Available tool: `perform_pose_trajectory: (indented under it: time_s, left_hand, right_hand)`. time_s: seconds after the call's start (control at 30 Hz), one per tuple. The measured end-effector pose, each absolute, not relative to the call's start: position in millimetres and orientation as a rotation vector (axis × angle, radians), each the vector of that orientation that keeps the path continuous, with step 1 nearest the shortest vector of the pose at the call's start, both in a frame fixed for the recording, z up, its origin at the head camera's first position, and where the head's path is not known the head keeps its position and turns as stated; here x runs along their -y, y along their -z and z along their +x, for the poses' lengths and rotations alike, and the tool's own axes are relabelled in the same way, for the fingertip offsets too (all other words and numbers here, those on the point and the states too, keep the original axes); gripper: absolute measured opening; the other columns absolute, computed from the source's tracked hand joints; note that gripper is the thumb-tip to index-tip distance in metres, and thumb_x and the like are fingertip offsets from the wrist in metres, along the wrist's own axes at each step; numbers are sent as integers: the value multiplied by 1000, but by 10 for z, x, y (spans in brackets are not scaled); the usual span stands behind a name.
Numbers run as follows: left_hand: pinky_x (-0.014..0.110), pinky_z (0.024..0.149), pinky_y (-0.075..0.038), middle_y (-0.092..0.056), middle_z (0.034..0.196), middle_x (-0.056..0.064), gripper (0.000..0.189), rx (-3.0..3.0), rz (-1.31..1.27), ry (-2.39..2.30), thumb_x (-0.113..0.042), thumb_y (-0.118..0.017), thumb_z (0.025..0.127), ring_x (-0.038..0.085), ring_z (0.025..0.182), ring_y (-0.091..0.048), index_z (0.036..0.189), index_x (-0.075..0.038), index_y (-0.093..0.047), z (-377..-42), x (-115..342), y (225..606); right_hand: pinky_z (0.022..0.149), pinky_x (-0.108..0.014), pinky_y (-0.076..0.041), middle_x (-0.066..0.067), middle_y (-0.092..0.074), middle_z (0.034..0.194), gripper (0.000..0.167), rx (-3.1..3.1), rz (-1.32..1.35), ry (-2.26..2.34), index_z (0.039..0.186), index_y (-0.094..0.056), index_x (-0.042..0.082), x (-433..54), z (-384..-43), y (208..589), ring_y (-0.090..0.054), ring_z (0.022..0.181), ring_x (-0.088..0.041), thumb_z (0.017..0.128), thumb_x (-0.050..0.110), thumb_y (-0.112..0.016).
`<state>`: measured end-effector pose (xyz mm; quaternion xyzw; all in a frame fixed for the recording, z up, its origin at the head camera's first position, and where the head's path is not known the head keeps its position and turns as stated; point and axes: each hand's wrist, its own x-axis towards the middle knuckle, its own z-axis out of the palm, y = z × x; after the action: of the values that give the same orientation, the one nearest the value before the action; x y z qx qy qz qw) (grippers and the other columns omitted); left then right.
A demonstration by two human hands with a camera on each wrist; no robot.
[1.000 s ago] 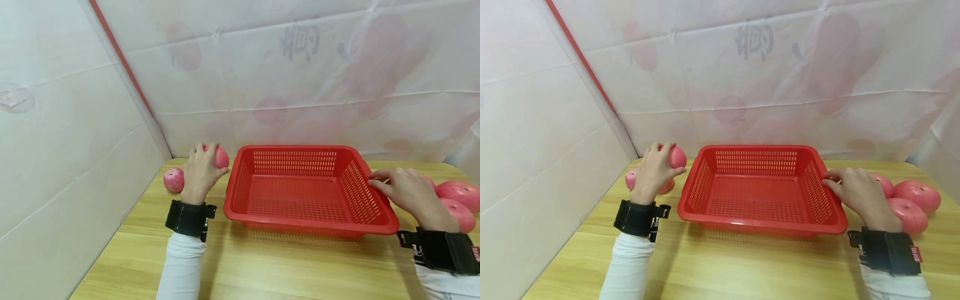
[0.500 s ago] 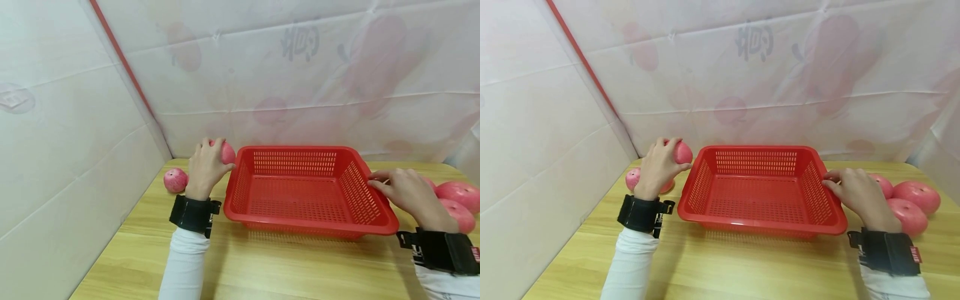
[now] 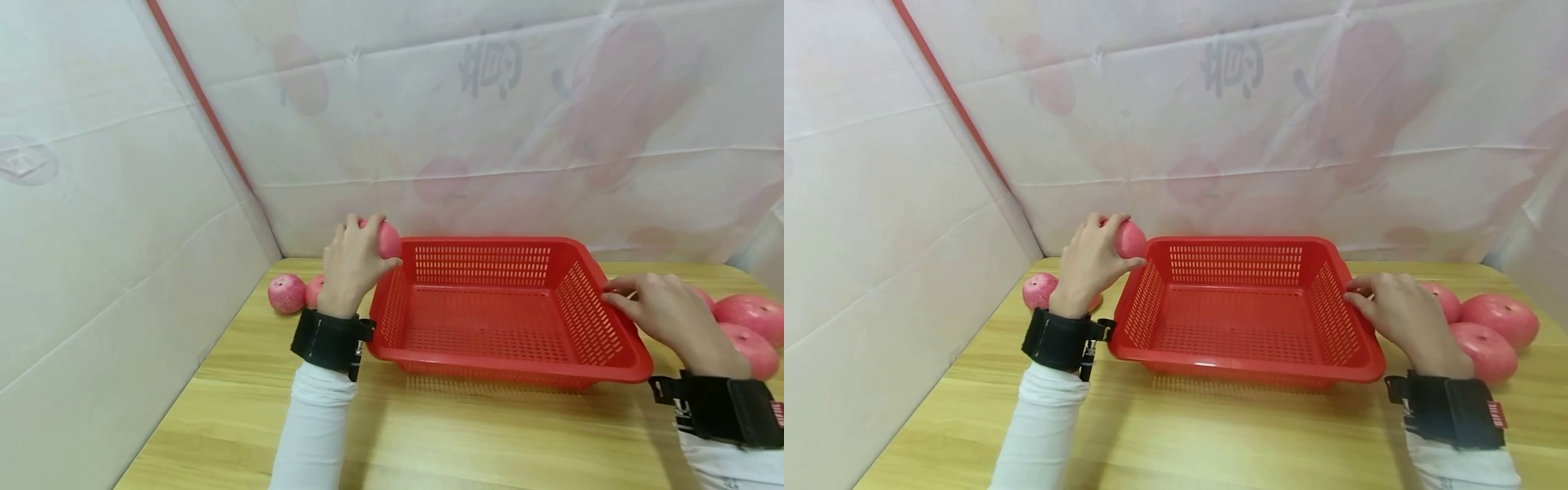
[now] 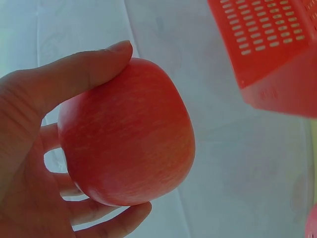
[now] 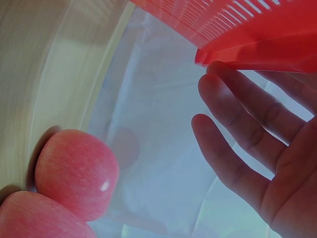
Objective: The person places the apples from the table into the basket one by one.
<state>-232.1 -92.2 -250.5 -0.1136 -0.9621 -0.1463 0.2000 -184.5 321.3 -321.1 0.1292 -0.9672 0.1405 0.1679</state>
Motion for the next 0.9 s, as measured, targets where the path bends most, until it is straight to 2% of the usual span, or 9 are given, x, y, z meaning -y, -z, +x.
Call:
perform_pose_trajectory:
  time_s: [0.9]
  left_hand:
    - [54, 88, -54, -54, 134, 18, 73, 2790, -370, 400, -36, -86, 82, 35, 118, -54, 145, -18, -54, -2443, 620, 2495]
  right_hand:
    - [54, -34, -45, -18, -72, 79, 20, 2768, 362, -393, 99, -75, -6, -3202, -1833, 3199, -66, 70, -34, 86, 10, -78]
